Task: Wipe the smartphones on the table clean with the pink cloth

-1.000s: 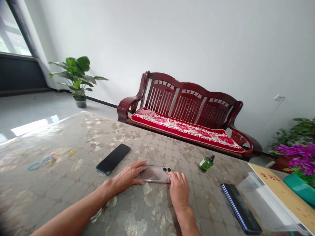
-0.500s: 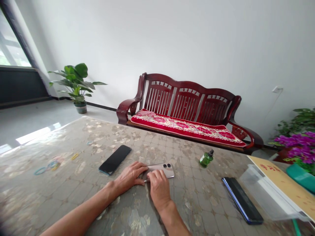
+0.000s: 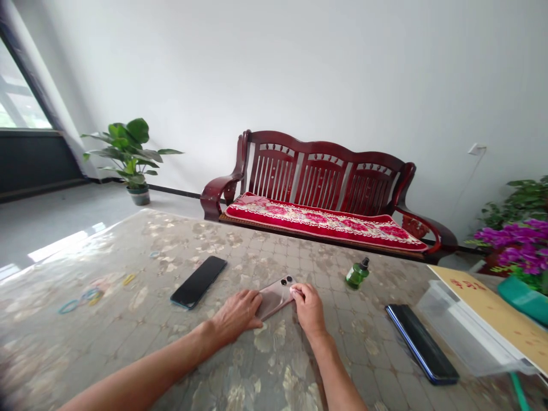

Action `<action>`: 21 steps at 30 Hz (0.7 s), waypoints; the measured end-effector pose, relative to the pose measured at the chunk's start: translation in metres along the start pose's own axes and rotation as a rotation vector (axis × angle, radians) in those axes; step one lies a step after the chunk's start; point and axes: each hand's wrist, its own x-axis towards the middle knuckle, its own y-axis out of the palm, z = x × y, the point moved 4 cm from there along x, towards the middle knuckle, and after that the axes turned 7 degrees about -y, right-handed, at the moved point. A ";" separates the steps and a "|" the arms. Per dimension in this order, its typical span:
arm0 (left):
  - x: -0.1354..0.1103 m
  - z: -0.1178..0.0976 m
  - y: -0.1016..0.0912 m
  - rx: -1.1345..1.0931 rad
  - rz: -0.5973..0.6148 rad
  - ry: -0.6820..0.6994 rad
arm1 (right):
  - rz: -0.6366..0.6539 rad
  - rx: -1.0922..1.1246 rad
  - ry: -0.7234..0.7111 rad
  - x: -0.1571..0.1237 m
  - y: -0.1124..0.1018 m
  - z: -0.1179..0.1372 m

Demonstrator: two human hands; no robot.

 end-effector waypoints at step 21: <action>-0.009 0.039 -0.003 -0.184 -0.146 -0.049 | 0.057 -0.066 -0.116 0.035 -0.006 0.072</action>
